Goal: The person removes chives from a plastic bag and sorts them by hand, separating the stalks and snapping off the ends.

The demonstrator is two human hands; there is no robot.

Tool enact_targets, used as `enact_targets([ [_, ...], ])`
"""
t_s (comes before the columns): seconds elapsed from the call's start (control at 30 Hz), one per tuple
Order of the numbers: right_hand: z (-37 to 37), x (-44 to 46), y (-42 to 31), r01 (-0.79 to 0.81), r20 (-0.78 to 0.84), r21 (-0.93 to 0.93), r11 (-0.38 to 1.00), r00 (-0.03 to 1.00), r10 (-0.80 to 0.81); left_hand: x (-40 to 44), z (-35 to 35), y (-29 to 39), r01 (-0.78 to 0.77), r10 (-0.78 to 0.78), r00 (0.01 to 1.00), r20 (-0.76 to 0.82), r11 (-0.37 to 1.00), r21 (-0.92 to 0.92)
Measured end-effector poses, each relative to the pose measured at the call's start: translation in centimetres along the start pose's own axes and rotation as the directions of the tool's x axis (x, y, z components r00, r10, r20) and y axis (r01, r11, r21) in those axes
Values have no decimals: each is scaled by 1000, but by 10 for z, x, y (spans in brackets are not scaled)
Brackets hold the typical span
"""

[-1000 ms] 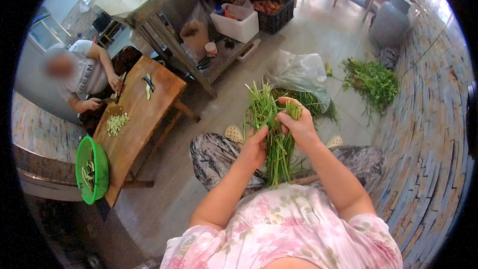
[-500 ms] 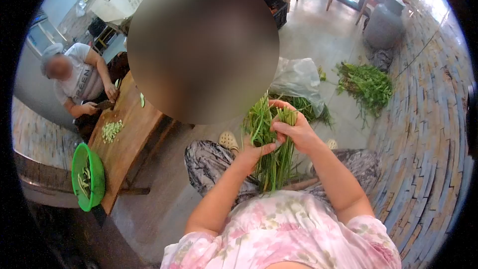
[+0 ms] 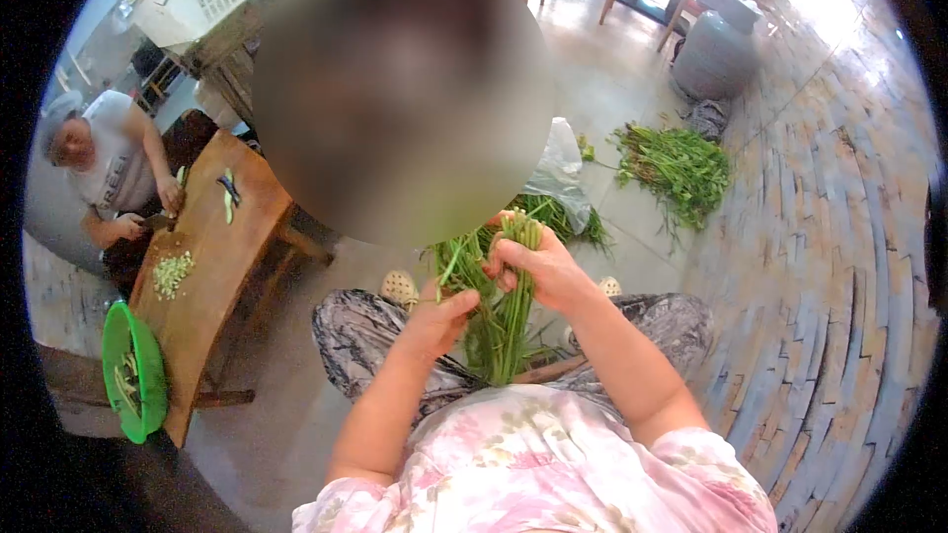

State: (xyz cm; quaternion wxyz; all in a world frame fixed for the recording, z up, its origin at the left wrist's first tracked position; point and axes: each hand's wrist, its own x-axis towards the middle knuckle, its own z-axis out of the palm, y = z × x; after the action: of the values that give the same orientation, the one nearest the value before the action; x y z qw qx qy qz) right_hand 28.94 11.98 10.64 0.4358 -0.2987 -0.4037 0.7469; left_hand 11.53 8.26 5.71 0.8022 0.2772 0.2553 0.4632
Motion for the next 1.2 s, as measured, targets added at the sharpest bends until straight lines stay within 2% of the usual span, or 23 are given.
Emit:
enact_targets([
  [0.07, 2, 0, -2, 5, 33, 32, 999, 999, -6, 2, 4, -5, -23, 31, 996, -80, 995, 95],
  [0.13, 4, 0, -3, -25, -30, 37, 999, 999, 26, 3, 4, -4, 3, 20, 991, -135, 986, 170],
  [0.17, 1, 2, 0, -30, -47, 34, 999, 998, 32, 2, 6, -1, -23, 30, 998, -49, 989, 147],
  [0.27, 5, 2, 4, -46, -104, 21, 999, 993, 48, -2, 8, 6, -13, 16, 1000, 24, 991, -130],
  [0.3, 6, 2, 5, -38, -104, -1, 999, 994, 37, 1, 9, 9, -30, 40, 997, 64, 989, -144],
  [0.4, 8, 1, 6, -39, -113, -158, 987, 993, 21, 9, -22, 0, 16, -26, 999, -41, 971, -240],
  [0.43, 6, 1, 10, -44, -113, -203, 978, 993, 21, 16, -16, 2, -142, 112, 978, -176, 976, -167],
  [0.57, 14, -7, 9, -39, -137, -288, 957, 991, -1, 32, -29, 33, -233, 75, 844, -531, 943, -238],
  [0.7, -3, -18, 19, -49, -196, -333, 942, 980, -18, 28, -74, 78, -471, 270, 735, -622, 863, -181],
  [0.73, -10, -21, 25, -63, -243, -368, 928, 970, -30, 22, -81, 92, -531, 319, 688, -652, 833, -153],
  [0.83, -34, -30, 42, -94, -233, -465, 880, 972, -19, 0, -105, 141, -684, 454, 542, -707, 728, -57],
  [0.9, -51, -37, 60, -222, -240, -631, 744, 967, 85, -17, -119, 165, -767, 593, 468, -656, 641, 32],
  [0.93, -57, -40, 71, -271, -251, -704, 656, 960, 128, -24, -118, 171, -747, 623, 463, -630, 657, 100],
  [1.0, -67, -51, 96, -56, -47, -922, 383, 998, 34, -32, -101, 178, -694, 669, 472, -575, 684, 227],
  [1.03, -70, -51, 105, 51, 54, -974, 220, 998, 8, -33, -85, 174, -640, 652, 496, -573, 721, 267],
  [1.13, -77, -45, 113, 11, 23, -990, 140, 996, 84, -23, -67, 147, -431, 628, 563, -537, 778, 458],
  [1.17, -75, -45, 107, -33, -24, -979, 199, 998, 50, -17, -56, 133, -482, 691, 574, -439, 719, 502],
  [1.2, -58, -38, 89, -81, -80, -962, 260, 997, 17, -10, -53, 115, -432, 674, 608, -420, 724, 538],
])
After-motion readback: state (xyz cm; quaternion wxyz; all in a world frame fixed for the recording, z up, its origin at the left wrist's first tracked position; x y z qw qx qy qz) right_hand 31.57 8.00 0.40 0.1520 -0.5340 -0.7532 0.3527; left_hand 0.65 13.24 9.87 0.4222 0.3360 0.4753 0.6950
